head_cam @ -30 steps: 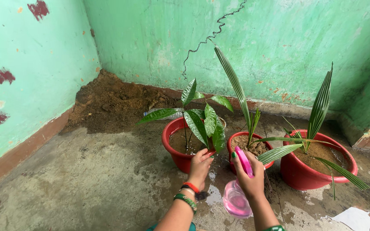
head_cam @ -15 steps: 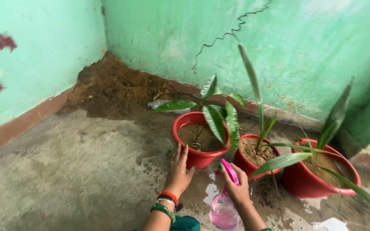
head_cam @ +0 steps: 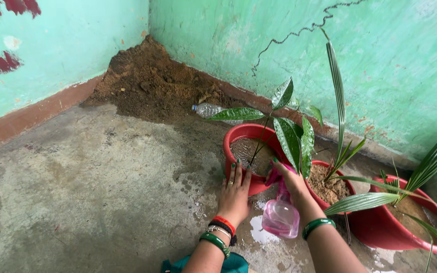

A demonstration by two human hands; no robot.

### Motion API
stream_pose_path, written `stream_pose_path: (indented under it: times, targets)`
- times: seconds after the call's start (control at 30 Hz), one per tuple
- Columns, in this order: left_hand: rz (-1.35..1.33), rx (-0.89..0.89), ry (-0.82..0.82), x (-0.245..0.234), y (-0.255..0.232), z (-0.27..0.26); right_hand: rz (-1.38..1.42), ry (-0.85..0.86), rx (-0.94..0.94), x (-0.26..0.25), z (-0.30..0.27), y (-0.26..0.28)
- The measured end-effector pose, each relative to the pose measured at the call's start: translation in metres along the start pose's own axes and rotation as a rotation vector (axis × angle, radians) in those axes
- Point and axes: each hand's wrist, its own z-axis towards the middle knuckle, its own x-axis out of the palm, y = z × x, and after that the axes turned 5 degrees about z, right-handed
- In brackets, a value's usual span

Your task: The person sprays potted plants using a spray bottle and cleans the leaves by hand.

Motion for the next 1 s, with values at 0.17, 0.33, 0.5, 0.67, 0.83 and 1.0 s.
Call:
stream_pose_path:
  times: [0.17,0.33,0.5,0.67,0.83,1.0]
  targets:
    - [-0.008,0.002,0.034,-0.005,0.001,-0.003,0.008,0.003,0.007,0.006,-0.004,0.006]
    - [0.001,0.003,0.052,-0.008,0.001,-0.001,0.005,-0.120,-0.021,0.021,-0.015,0.032]
    - [0.049,-0.022,0.134,-0.007,-0.003,0.002,0.078,-0.025,0.035,0.011,0.008,0.026]
    - [0.023,0.002,0.103,-0.008,-0.002,0.002,0.058,-0.128,0.081,0.008,0.032,-0.007]
    - [0.041,-0.020,0.154,-0.009,-0.003,0.002,0.047,-0.135,0.095,0.005,0.038,-0.016]
    - [0.036,-0.032,0.161,-0.012,-0.005,0.002,0.106,-0.159,-0.018,0.013,0.032,-0.011]
